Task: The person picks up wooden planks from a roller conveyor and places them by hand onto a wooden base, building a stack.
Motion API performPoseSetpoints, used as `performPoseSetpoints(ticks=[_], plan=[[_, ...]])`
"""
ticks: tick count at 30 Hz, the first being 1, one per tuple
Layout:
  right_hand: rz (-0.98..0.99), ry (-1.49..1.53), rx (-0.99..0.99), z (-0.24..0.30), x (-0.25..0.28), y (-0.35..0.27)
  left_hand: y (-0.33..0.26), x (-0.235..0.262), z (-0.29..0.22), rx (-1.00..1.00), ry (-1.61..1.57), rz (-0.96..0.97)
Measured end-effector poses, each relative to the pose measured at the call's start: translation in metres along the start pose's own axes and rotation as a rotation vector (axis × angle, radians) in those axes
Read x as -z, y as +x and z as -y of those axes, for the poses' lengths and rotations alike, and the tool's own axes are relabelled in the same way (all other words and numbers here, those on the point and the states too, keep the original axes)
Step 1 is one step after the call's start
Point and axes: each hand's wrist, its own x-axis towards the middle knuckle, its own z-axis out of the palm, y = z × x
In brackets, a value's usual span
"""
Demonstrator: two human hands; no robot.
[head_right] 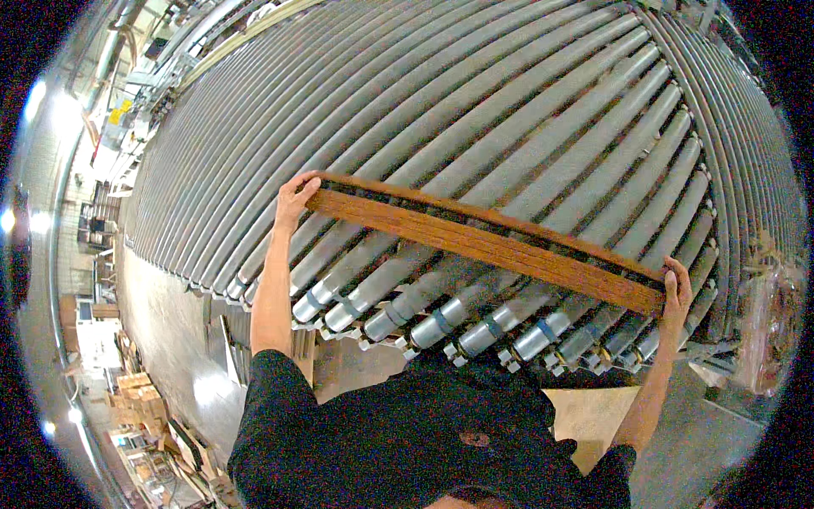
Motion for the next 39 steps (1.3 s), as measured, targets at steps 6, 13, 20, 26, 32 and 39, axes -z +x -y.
performPoseSetpoints(ticks=[6, 13, 20, 26, 32, 39], plan=[[0.038, -0.088, -0.071, -0.024, 0.0, 0.012, 0.007, -0.001, 0.038, -0.004, -0.038, -0.298], [0.121, 0.109, -0.086, -0.005, -0.003, -0.002, 0.008, -0.007, 0.006, -0.006, -0.297, -0.163], [0.056, 0.394, -0.111, 0.004, -0.017, -0.031, 0.003, -0.003, 0.021, 0.082, -0.171, -0.339], [-0.112, 0.405, -0.255, 0.02, -0.028, -0.058, 0.022, -0.002, 0.019, 0.029, -0.171, 0.041], [-0.269, 0.425, -0.162, 0.021, -0.049, -0.045, -0.005, -0.009, 0.012, 0.114, -0.448, -0.077], [-0.351, 0.245, -0.211, 0.037, -0.054, -0.047, 0.028, 0.032, 0.032, 0.087, 0.134, -0.007]])
